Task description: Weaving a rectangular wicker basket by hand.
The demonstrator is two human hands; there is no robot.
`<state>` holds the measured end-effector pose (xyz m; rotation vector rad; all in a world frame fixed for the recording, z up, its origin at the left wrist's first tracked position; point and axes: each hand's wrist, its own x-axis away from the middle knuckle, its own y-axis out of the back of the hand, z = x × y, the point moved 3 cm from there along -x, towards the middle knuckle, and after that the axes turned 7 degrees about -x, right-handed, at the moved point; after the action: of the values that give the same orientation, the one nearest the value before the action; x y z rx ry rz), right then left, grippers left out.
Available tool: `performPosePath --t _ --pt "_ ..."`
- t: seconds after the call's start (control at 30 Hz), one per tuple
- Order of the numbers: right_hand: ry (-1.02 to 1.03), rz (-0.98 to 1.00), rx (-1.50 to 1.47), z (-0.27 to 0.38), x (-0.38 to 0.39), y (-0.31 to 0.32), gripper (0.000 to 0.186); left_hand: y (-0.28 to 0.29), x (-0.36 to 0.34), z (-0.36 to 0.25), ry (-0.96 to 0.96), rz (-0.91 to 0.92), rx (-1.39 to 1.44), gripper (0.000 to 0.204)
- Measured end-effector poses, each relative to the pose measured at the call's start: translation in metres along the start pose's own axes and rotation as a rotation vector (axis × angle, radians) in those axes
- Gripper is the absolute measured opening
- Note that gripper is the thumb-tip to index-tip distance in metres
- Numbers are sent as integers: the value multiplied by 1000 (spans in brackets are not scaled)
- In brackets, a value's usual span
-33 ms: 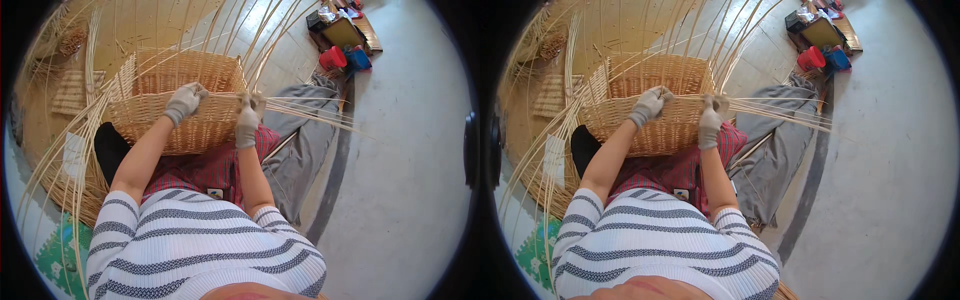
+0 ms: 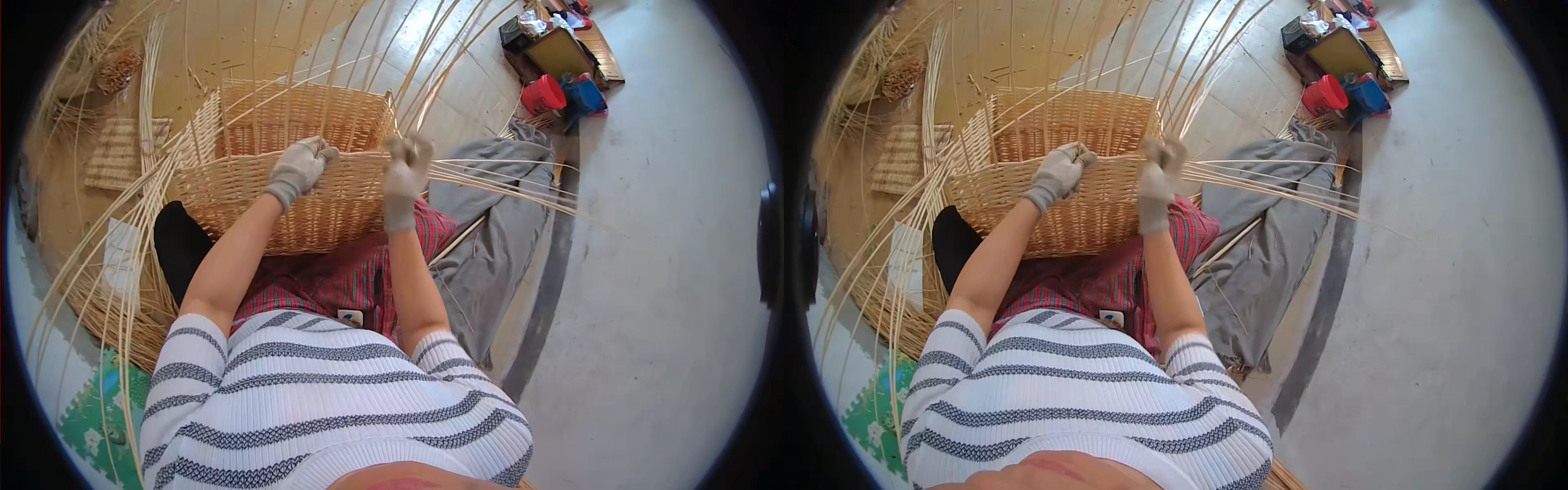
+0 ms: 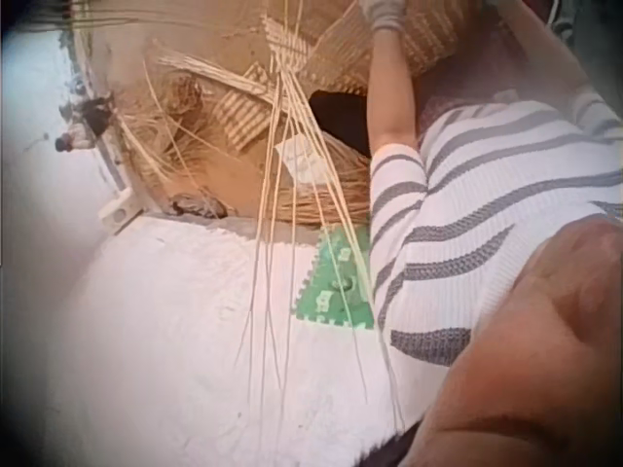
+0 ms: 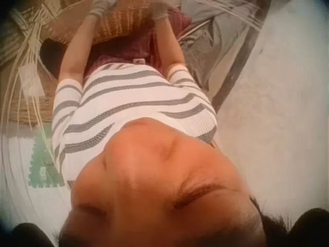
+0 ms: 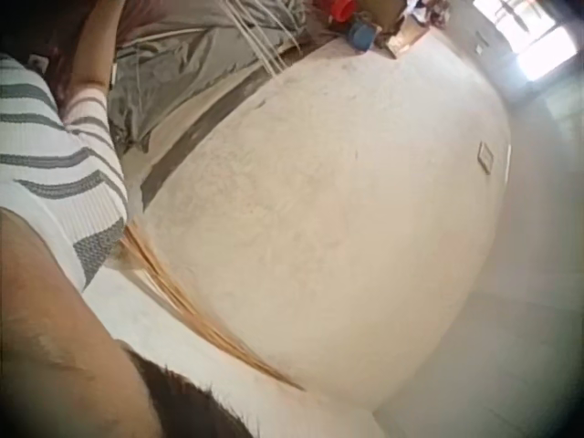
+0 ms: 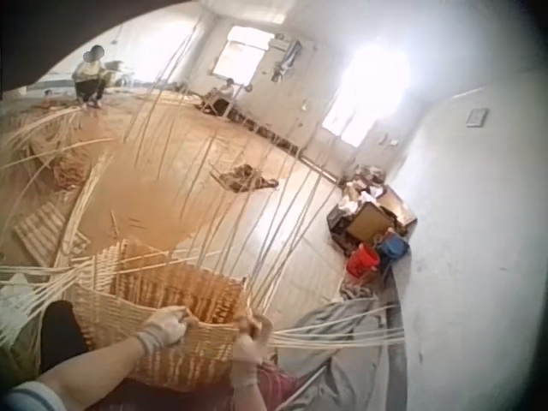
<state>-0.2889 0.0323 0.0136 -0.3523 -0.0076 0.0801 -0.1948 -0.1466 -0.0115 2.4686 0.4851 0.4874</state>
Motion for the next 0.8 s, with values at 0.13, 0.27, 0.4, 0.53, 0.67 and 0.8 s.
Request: performPosePath --t 0.13,0.27,0.4,0.53,0.67,0.8 --pt "774 518 578 41 -38 -91 59 -3 -11 -4 101 -36 -45 48" --pt "442 328 -209 32 -55 -27 48 0 -4 -2 257 82 139 41" --pt "54 -78 -5 12 -33 98 22 1 13 -22 57 -267 88 23" --pt "-61 -116 -168 1 -22 141 17 -23 15 -62 -388 -463 147 40" --pt "65 -173 -36 12 -35 115 21 -77 -24 -86 -185 -13 63 31" --pt "746 59 930 58 -62 66 37 -98 -31 -80 123 161 172 34"
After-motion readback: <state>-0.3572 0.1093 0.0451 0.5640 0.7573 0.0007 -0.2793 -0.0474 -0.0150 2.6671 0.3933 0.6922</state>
